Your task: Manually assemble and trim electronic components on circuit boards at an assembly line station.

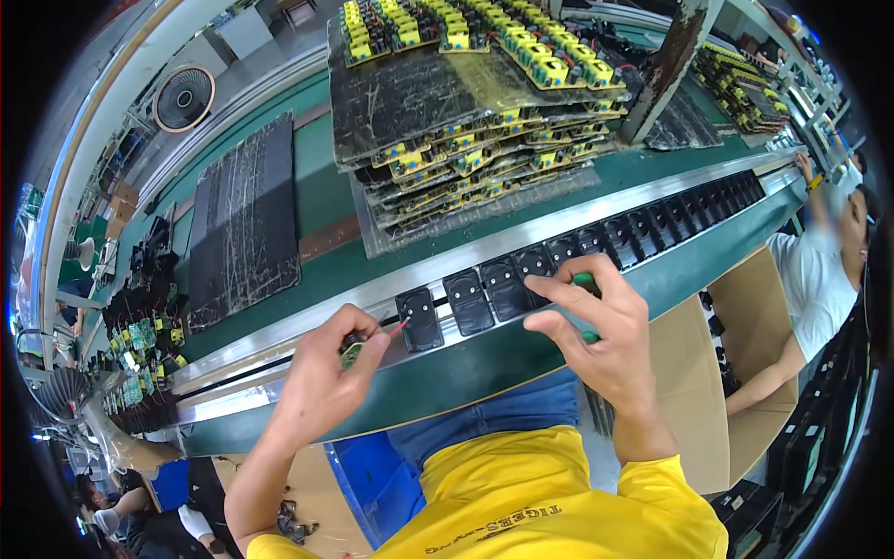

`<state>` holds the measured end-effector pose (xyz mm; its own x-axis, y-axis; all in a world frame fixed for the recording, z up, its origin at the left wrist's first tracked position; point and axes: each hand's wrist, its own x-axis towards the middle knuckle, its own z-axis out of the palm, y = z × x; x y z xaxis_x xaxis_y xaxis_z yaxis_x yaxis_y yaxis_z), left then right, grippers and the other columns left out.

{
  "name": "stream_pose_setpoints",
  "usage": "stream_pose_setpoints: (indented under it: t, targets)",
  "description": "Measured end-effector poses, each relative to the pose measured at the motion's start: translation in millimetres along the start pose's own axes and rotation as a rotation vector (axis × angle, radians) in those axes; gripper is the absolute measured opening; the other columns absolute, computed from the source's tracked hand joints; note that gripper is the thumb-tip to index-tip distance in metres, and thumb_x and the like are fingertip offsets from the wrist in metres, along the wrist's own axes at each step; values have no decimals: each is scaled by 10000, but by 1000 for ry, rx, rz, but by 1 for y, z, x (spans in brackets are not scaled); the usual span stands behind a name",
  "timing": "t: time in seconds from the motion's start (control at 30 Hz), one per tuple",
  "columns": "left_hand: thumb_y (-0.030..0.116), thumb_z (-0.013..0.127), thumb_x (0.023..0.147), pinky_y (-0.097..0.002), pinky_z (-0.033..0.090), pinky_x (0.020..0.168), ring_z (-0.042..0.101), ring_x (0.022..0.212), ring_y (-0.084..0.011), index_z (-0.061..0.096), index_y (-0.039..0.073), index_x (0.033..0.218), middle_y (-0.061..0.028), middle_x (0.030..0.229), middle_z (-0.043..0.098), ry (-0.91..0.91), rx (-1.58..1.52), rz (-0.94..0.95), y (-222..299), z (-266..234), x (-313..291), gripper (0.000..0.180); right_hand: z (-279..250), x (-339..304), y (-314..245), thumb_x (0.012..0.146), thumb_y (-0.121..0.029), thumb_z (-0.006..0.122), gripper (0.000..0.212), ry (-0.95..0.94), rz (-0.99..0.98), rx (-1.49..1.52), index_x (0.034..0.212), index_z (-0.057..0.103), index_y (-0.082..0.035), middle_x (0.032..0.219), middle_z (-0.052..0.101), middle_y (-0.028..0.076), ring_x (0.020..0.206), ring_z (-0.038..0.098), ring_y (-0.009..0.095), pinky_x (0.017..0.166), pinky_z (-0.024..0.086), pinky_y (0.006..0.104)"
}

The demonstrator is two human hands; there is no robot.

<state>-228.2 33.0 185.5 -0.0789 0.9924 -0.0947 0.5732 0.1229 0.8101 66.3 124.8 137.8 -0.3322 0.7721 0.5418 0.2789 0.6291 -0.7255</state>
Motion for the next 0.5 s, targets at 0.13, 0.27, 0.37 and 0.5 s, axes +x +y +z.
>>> stream_pose_setpoints:
  t: [0.13, 0.27, 0.37, 0.5]
  targets:
    - [32, 772, 1032, -316, 521, 767, 619, 779, -177, 728, 16, 1070, -40, 935, 763, -34, 89, -64, -18, 15, 12, 60, 3, -17, 15, 893, -187, 979, 238, -57, 19, -317, 1114, 928, -115, 1069, 687, 47, 769, 586, 178, 651, 487, 311]
    - [46, 779, 1052, -281, 523, 822, 629, 819, -142, 730, 12, 1087, -35, 950, 762, -91, 59, 14, -19, 26, 23, 69, 6, -26, 15, 886, -198, 981, 268, -62, 65, -252, 1142, 925, -142, 1078, 700, 40, 767, 591, 178, 642, 490, 315]
    - [30, 777, 1025, -311, 531, 823, 649, 835, -176, 743, 11, 1069, -42, 967, 775, -56, -16, 113, -27, 25, 34, 59, 2, -28, 10, 893, -219, 980, 266, -48, 66, -225, 1144, 921, -155, 1069, 697, 41, 761, 595, 183, 635, 492, 317]
    - [1, 778, 985, -295, 521, 840, 655, 866, -159, 759, 11, 1051, -26, 982, 780, 39, -16, 68, -34, 11, 34, 70, 15, -26, 11, 902, -265, 978, 243, -36, 20, -237, 1117, 905, -177, 1085, 680, 36, 779, 608, 187, 655, 518, 322]
